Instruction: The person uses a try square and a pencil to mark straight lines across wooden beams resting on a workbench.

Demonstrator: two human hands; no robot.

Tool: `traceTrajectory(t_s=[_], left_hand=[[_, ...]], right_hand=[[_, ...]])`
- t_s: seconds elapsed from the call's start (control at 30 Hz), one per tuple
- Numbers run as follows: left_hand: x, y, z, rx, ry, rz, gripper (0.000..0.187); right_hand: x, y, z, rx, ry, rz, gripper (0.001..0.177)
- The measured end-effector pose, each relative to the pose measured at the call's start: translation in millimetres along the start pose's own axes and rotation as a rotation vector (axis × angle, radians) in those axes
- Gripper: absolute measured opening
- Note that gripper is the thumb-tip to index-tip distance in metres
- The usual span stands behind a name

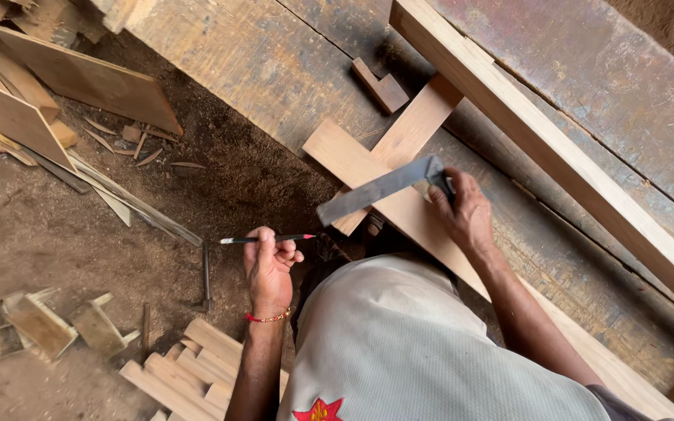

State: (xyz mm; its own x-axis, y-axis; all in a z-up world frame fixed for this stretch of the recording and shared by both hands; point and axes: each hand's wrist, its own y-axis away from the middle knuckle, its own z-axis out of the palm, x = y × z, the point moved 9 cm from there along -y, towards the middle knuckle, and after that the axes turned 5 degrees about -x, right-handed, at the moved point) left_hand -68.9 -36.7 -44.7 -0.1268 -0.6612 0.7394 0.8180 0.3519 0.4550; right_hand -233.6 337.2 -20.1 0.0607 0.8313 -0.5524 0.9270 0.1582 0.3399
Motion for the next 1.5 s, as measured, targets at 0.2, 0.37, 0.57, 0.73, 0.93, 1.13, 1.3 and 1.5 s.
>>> traceTrajectory(t_s=[0.2,0.37,0.57,0.73,0.93,1.13,1.3,1.5], left_hand=[[9.5,-13.2,51.1,0.048,-0.016,-0.049,0.017],[3.9,-24.6,88.2,0.054,-0.196,-0.073,0.016],[5.5,-36.3,122.5,-0.010,-0.568,-0.052,0.023],[8.7,-44.9,156.3,-0.117,-0.770,-0.011,0.024],[13.3,-55.0,181.5,-0.194,-0.924,0.046,0.024],[22.7,-65.0,198.7,-0.274,-1.058,0.168,0.023],[23.5,-71.1,207.5,-0.353,-1.071,0.249,0.025],[23.5,-70.8,207.6,-0.394,-1.071,0.274,0.023]], right_hand=[[-62.5,-7.9,-18.7,-0.044,-0.157,-0.181,0.048],[-82.7,-13.7,-19.8,-0.069,-0.300,-0.218,0.043],[-92.5,-16.3,-23.8,-0.073,-0.265,-0.228,0.040],[-96.2,-12.7,-27.7,-0.021,-0.221,-0.291,0.034],[-99.0,-13.7,-18.5,-0.028,-0.148,-0.323,0.034],[-97.2,-12.6,-6.6,-0.049,-0.099,-0.367,0.043],[-97.6,-12.6,-3.9,-0.076,-0.099,-0.398,0.053],[-100.3,-12.5,-4.8,-0.079,-0.091,-0.395,0.059]])
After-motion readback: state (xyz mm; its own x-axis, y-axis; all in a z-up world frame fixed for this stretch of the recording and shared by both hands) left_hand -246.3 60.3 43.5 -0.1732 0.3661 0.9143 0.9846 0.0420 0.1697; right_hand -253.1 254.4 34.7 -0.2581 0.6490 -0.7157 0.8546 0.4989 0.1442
